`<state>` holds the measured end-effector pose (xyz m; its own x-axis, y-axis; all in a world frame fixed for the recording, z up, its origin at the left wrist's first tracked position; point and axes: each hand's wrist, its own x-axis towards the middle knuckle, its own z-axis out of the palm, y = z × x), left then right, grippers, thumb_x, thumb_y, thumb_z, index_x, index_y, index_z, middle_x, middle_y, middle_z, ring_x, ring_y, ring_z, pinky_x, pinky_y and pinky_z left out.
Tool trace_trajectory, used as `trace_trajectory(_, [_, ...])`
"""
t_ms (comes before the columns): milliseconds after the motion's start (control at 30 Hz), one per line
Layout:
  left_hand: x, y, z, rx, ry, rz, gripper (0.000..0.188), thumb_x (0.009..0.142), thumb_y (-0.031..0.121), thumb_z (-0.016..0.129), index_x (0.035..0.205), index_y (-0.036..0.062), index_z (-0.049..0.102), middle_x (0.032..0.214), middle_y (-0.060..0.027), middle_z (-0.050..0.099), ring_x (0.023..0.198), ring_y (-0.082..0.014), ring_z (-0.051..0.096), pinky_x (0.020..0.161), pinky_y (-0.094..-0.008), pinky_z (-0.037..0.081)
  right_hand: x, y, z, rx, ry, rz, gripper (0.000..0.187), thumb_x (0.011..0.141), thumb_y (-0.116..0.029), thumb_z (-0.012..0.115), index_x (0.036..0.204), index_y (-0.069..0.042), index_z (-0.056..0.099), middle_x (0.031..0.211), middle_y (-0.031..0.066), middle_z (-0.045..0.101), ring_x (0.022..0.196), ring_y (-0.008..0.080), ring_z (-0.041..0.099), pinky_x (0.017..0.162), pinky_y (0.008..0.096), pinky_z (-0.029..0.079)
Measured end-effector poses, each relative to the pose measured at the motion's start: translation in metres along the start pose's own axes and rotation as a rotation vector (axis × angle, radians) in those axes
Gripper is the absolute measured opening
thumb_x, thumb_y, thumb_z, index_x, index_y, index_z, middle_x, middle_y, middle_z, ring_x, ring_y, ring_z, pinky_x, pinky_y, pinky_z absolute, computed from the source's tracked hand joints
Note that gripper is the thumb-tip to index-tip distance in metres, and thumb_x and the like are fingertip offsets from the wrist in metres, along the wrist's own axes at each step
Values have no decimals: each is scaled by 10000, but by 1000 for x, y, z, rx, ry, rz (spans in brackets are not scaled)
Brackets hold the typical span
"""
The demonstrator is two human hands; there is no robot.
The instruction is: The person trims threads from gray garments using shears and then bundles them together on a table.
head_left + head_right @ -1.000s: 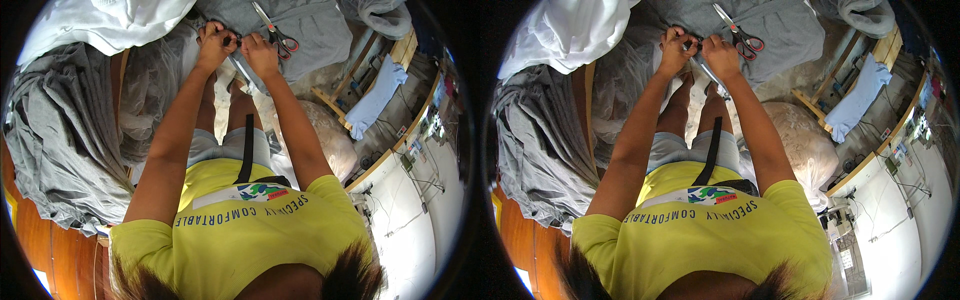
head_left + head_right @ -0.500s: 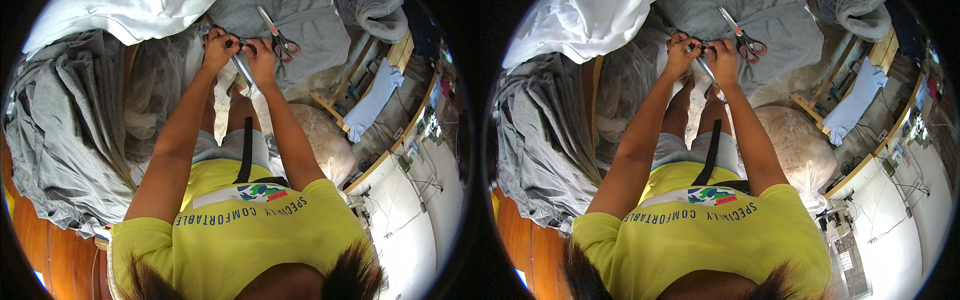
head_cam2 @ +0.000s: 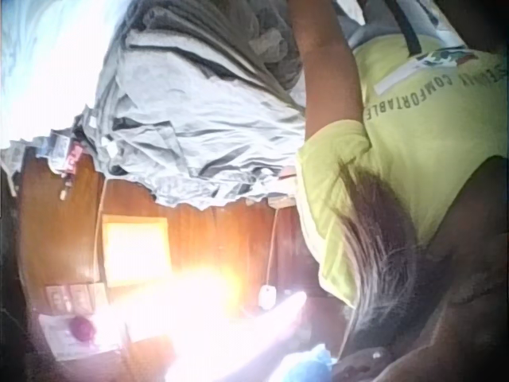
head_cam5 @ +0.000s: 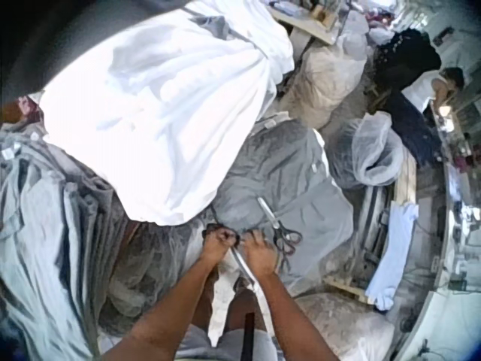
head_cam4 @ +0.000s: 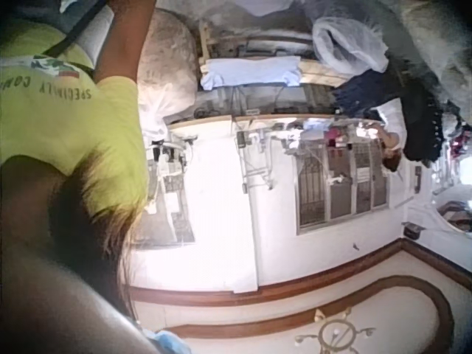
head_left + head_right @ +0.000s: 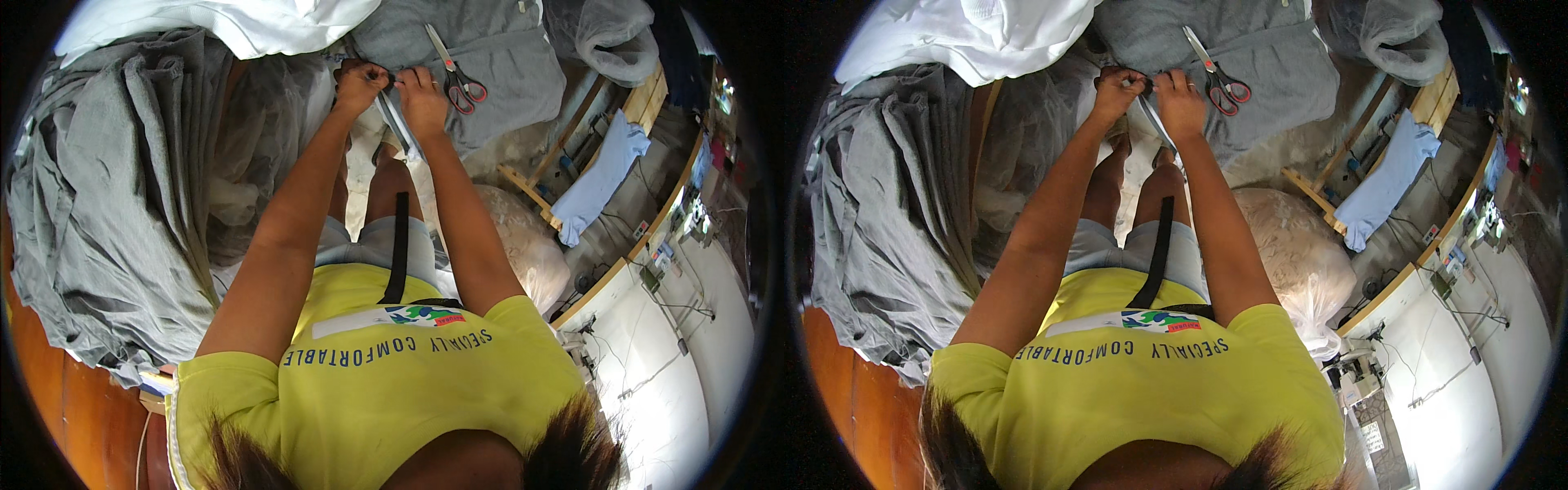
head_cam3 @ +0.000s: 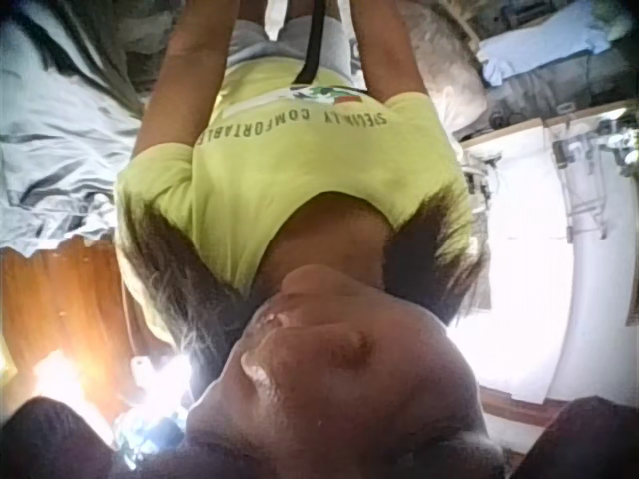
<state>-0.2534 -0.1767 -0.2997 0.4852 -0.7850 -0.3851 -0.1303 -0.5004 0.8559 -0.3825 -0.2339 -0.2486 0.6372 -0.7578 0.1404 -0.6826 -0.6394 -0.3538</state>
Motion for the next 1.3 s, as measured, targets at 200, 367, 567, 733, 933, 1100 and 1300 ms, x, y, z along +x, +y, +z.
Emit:
trace_trajectory(200, [-1, -15, 17, 157, 128, 42, 217, 686, 285, 689, 833, 125, 692, 817, -54, 640, 929, -231, 514, 822, -367, 390, 0, 19, -4, 360, -118, 55, 111, 741, -86, 650, 794, -94, 553, 810, 50, 537, 703, 240, 579, 582, 302, 485])
trace_trajectory(367, [-14, -13, 35, 270, 276, 19, 214, 683, 328, 692, 817, 161, 697, 870, -42, 608, 1030, -237, 461, 896, -398, 320, -3, 27, -16, 1167, -210, 442, 120, 774, 22, 613, 784, -59, 525, 822, 28, 593, 661, 135, 586, 513, 241, 448])
trace_trajectory(567, [-32, -7, 41, 278, 384, 90, 184, 720, 302, 685, 823, 150, 696, 881, -55, 621, 979, -253, 472, 867, -400, 322, -8, 36, -14, 1430, -196, 740, 121, 833, -4, 586, 836, -71, 486, 712, 34, 570, 513, 109, 521, 433, 223, 387])
trace_trajectory(733, [-44, 6, 44, 242, 430, 16, 221, 721, 240, 688, 934, 183, 680, 985, -76, 565, 1018, -270, 439, 868, -413, 347, -10, 46, -7, 2082, -345, 915, 127, 844, 3, 540, 895, -94, 476, 747, 13, 531, 543, 118, 456, 515, 285, 407])
trace_trajectory(933, [-68, 50, 25, 434, 163, 93, 307, 712, 171, 689, 1010, 213, 631, 1092, -48, 470, 1068, -292, 416, 892, -417, 380, -4, 53, -30, 1692, -564, 819, 170, 845, -1, 483, 968, -117, 464, 733, 6, 471, 603, 136, 463, 626, 311, 415])
trace_trajectory(1100, [-59, 29, 37, 226, 220, 19, 286, 703, 175, 696, 982, 189, 632, 1102, -41, 481, 1056, -283, 434, 894, -425, 387, 3, 57, -41, 1841, -732, 807, 97, 870, -175, 503, 937, -108, 525, 692, -10, 433, 550, 109, 422, 598, 263, 411])
trace_trajectory(1300, [-65, 38, 32, 415, 247, -66, 243, 685, 252, 719, 883, 123, 661, 1070, -76, 500, 1025, -313, 455, 866, -411, 414, 16, 60, -54, 436, -633, 144, 168, 808, -188, 588, 967, -133, 576, 784, 29, 584, 665, 186, 575, 665, 303, 454])
